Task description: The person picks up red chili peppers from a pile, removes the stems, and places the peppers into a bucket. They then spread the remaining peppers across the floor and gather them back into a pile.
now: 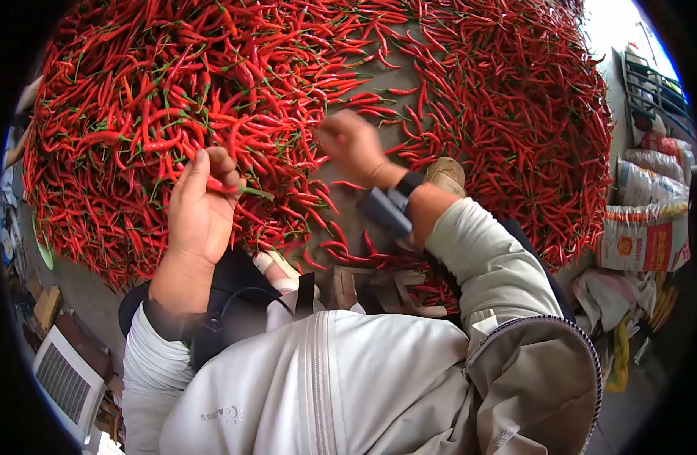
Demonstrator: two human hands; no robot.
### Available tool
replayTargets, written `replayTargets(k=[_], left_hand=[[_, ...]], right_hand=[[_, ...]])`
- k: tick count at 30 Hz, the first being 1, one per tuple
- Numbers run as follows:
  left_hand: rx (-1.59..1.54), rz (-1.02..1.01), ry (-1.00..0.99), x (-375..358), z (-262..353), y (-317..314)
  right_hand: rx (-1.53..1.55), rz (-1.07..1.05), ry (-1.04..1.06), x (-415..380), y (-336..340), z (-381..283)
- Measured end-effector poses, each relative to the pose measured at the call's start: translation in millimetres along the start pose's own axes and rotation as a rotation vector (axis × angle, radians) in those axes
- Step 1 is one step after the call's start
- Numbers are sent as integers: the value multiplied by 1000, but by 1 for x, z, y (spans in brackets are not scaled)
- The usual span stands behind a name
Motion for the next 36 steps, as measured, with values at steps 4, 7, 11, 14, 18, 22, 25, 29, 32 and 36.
replayTargets(k=[4, 7, 11, 14, 18, 22, 25, 29, 32, 36], left_hand=[[-43, -32, 55, -4, 2, -15], [-9, 2, 91, -1, -2, -13], [-35, -48, 143, -1, -9, -17], [-58, -80, 162, -2, -11, -19], [6, -57, 146, -4, -13, -18], [137, 10, 58, -4, -15, -20], [29, -85, 89, -4, -24, -21], [-96, -26, 131, -13, -24, -26], [-141, 2, 151, -8, -23, -6], [-265, 140, 57, 0, 3, 14]], right_hand=[[-659, 59, 7, 1, 24, 102], [-758, -77, -67, -4, 25, 124], [-790, -155, -43, -2, 21, 137], [-814, -156, -19, -1, 26, 137], [-551, 94, -158, 7, 48, 124], [691, -117, -475, 16, 15, 23], [655, -254, -264, -1, -13, -82], [518, -10, -27, -24, -17, -136], [372, 76, 227, -28, -6, -151], [213, 252, 220, -9, 7, -111]])
Point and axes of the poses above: each hand's wrist, its own x-axis towards the middle knuckle, its own y-axis out of the back of the hand, z = x × y, the point moved 8 cm from there along x, towards the middle knuckle, and after that the axes turned 8 degrees about -y, right-handed, at the moved point
